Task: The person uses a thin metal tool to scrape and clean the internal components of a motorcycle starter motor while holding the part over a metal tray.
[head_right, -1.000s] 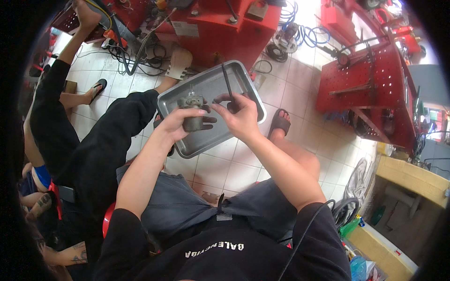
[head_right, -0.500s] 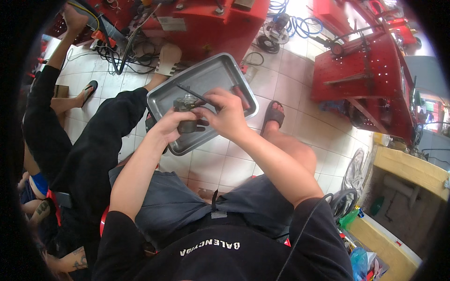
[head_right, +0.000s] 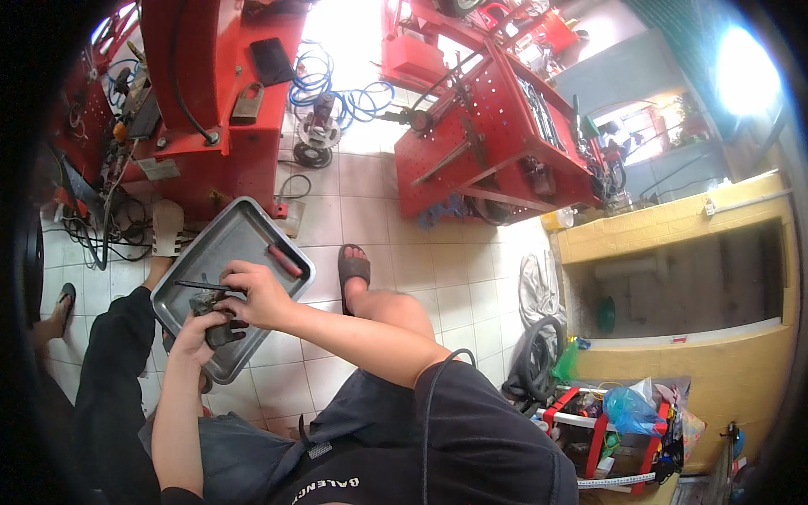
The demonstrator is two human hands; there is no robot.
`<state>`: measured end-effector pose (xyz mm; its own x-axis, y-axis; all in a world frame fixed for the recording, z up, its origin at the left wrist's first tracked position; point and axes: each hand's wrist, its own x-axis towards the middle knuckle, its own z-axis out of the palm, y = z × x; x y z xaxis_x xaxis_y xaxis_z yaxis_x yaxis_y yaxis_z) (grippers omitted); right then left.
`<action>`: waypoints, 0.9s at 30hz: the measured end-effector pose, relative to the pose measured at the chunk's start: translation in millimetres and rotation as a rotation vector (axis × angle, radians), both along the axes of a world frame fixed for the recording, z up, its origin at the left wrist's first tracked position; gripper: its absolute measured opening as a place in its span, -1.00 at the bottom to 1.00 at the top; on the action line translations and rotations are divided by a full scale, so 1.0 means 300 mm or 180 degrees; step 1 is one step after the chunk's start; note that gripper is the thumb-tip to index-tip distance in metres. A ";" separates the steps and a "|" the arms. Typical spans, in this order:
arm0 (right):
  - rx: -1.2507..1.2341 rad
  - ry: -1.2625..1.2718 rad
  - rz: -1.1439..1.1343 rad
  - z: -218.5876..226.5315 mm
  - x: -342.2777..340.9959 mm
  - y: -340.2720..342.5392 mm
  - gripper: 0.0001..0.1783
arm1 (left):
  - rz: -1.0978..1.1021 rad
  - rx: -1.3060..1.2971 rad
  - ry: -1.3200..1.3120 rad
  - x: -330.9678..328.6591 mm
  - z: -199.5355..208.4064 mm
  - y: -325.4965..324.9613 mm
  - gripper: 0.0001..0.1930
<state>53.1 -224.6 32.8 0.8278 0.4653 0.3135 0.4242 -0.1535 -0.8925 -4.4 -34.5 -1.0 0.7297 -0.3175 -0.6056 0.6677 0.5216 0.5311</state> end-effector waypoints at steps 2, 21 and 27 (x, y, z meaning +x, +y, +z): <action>-0.0050 -0.0066 -0.0056 -0.015 0.002 0.010 -0.74 | 0.0014 -0.0018 0.0060 -0.003 -0.020 0.010 -0.59; -0.0029 -0.0159 0.0395 -0.027 0.032 0.012 -0.69 | -0.0065 -0.0321 0.0203 -0.018 -0.054 0.023 -0.63; -0.0030 -0.0229 0.0575 -0.025 0.038 0.003 -0.70 | -0.0066 -0.0391 0.0220 -0.018 -0.048 0.017 -0.64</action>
